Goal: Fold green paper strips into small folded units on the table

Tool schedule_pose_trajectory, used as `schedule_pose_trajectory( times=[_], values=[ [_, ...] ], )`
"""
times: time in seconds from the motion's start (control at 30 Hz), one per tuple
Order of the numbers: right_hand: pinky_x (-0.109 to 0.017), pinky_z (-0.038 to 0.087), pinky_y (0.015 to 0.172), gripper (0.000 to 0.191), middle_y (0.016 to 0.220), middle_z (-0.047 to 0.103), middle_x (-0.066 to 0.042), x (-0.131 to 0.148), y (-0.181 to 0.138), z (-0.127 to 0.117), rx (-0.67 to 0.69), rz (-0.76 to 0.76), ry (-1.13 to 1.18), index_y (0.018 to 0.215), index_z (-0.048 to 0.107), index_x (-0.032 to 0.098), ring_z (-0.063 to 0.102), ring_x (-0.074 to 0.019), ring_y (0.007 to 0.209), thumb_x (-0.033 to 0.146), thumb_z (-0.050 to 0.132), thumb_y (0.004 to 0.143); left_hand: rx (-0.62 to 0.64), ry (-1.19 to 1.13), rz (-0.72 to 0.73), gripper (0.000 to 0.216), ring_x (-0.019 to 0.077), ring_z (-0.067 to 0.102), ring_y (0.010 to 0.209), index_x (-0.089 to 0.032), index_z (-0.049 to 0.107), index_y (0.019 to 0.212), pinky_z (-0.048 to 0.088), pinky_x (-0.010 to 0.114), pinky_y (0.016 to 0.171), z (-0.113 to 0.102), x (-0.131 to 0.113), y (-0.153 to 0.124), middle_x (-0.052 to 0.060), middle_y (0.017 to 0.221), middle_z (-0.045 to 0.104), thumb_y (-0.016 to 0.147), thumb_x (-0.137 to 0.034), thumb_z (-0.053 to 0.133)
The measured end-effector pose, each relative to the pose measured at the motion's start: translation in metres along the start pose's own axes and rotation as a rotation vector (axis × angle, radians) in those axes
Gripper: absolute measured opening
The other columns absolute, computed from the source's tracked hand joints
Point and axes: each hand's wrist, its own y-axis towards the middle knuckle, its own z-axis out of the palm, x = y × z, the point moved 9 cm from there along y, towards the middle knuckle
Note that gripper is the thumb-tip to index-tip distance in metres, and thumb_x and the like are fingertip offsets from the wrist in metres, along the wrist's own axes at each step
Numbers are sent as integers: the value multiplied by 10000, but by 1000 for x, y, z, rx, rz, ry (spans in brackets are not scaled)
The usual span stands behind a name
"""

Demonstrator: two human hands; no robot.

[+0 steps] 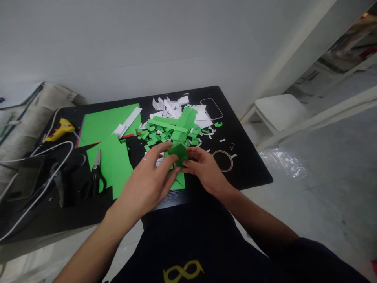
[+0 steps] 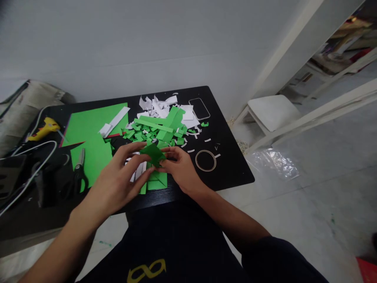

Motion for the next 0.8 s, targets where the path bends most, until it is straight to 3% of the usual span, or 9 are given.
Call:
schedule_pose_trajectory(
  times=[0.1,0.17,0.23,0.37,0.47,0.63,0.73,0.8],
  values=[
    [-373,686,847,394,973,765,4,1,-2,3,3,13,61,1000,731,219,779,-193,872,217,958,677,-268,-150,-54,383,313,659,1298,-217,533,1312,601,496,1051,-2,0,-13,170,1378,622,979,-161,713],
    [-370,678,870,384,979,782,4,3,-3,6,15,32,98,980,728,220,785,-199,892,205,958,673,-402,-254,-182,381,280,678,1221,-226,540,1266,599,466,1019,4,9,-27,130,1294,641,949,-144,735],
    [-382,671,904,364,991,799,-4,3,-4,10,40,58,114,965,738,218,789,-214,937,192,951,672,-453,-378,-382,249,222,693,1042,-222,558,1144,601,386,903,17,26,-42,77,1147,639,961,-171,720],
    [-385,653,938,306,984,815,-11,2,-5,15,83,85,119,936,762,218,782,-221,982,186,930,682,-287,-647,-668,147,143,612,746,-209,596,953,521,273,708,52,46,-55,-8,841,613,993,-307,698],
    [-330,638,891,294,939,804,12,0,-5,14,84,81,132,906,771,221,767,-185,923,147,921,664,-169,-806,-701,195,132,575,683,-198,637,880,471,250,649,64,47,-50,-21,747,603,991,-354,674],
    [-282,605,773,314,890,769,37,-3,-5,11,56,86,63,937,749,226,719,-138,791,144,908,679,-144,-894,-719,243,123,525,620,-190,648,800,415,241,594,68,46,-46,-29,669,583,964,-369,671],
    [-324,621,811,370,967,751,8,9,-10,8,21,-58,-118,1047,706,240,726,-163,843,192,901,735,-153,-900,-743,283,123,513,605,-190,645,770,402,244,584,68,47,-47,-27,649,577,958,-398,682],
    [-331,626,800,439,1031,711,-1,30,-22,5,-63,-306,-288,1127,661,265,719,-169,863,168,886,763,-168,-898,-776,299,120,496,585,-191,641,758,392,246,573,67,49,-48,-30,628,564,953,-412,690]
  ],
)
